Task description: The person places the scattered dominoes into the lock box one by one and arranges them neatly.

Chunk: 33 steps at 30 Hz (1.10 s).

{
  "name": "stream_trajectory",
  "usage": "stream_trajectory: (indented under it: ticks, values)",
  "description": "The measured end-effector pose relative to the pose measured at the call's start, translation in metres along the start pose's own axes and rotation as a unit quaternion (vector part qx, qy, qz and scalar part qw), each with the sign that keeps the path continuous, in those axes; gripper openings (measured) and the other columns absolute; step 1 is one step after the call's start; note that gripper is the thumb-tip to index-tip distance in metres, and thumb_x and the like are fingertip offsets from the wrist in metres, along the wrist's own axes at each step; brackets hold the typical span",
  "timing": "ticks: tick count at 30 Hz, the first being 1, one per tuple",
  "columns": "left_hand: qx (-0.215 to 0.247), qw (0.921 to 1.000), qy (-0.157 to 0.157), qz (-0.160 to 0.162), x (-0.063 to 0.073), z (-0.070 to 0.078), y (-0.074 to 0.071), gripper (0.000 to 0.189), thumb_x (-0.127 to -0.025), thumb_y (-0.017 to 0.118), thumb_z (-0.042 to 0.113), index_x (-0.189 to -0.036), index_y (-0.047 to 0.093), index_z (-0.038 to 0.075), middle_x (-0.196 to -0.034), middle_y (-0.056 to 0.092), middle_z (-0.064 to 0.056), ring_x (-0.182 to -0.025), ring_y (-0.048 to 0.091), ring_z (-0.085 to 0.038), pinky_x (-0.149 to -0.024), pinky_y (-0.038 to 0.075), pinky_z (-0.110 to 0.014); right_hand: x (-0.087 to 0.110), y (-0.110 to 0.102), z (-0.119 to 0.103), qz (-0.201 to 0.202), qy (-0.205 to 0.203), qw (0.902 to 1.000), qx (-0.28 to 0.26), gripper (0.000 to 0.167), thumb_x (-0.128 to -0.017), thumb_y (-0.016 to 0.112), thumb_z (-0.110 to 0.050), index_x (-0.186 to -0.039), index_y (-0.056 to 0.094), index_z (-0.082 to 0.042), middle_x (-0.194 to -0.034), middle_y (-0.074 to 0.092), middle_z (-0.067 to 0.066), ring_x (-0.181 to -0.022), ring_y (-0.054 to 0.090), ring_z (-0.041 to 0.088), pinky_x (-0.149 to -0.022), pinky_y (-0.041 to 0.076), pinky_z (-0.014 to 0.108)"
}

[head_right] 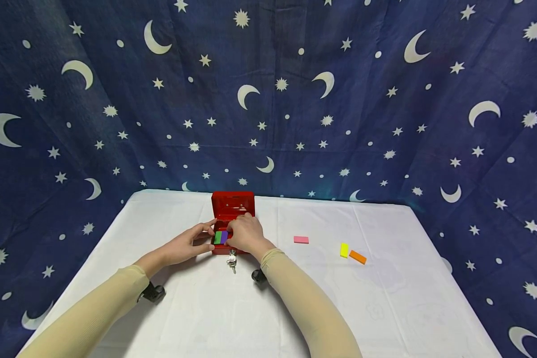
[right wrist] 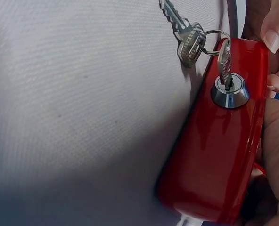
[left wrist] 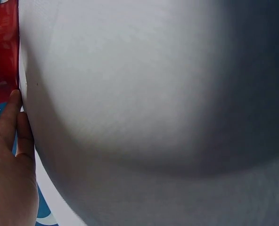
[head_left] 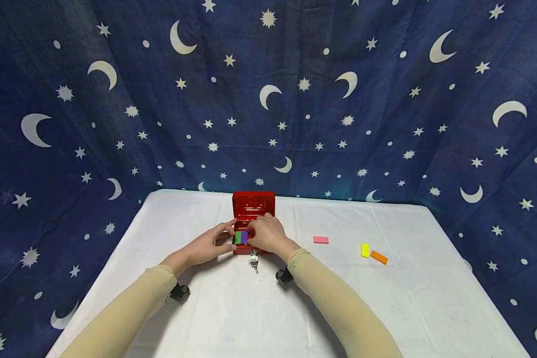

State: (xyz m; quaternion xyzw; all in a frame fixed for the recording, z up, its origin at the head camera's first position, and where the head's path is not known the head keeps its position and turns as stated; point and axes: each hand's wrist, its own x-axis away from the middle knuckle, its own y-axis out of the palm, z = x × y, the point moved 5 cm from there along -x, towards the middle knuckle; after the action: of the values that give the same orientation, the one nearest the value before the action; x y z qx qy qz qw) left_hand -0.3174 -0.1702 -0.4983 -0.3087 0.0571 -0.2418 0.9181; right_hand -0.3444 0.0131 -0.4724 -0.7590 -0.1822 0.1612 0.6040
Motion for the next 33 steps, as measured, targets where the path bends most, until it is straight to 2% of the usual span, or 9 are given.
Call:
stream_trajectory:
  ticks: [15,21,33]
  values:
    - [-0.012,0.9999,0.002,0.004,-0.0008,-0.0016,-0.0001,0.035,-0.095,0.073,0.038,-0.118,0.054,0.021,-0.167,0.027,0.009,-0.144,0.043,-0.023,-0.119,0.026,-0.058,-0.0001,0.001,0.0003,0.002,-0.002,1.0,0.007,0.04,-0.082,0.084,-0.041,-0.116,0.078,-0.022,-0.108,0.073,-0.004,-0.096,0.05,0.018,-0.089,0.045,0.034]
    - [-0.009,1.0,0.001,0.003,-0.0009,-0.0018,0.0,0.035,-0.095,0.074,0.036,-0.118,0.054,0.02,-0.167,0.026,0.008,-0.145,0.042,-0.023,-0.119,0.027,-0.056,-0.0005,0.0007,0.0002,-0.003,-0.001,1.0,-0.001,0.04,-0.081,0.084,-0.041,-0.115,0.078,-0.021,-0.103,0.073,-0.005,-0.094,0.05,0.017,-0.085,0.045,0.033]
    - [-0.004,1.0,-0.004,0.001,0.0,-0.0004,-0.0002,0.035,-0.095,0.074,0.036,-0.118,0.054,0.02,-0.167,0.026,0.008,-0.145,0.042,-0.023,-0.119,0.026,-0.056,-0.0002,0.001,-0.0002,-0.005,-0.004,0.9999,-0.009,0.039,-0.082,0.083,-0.04,-0.116,0.077,-0.022,-0.108,0.074,-0.005,-0.095,0.05,0.017,-0.086,0.046,0.034]
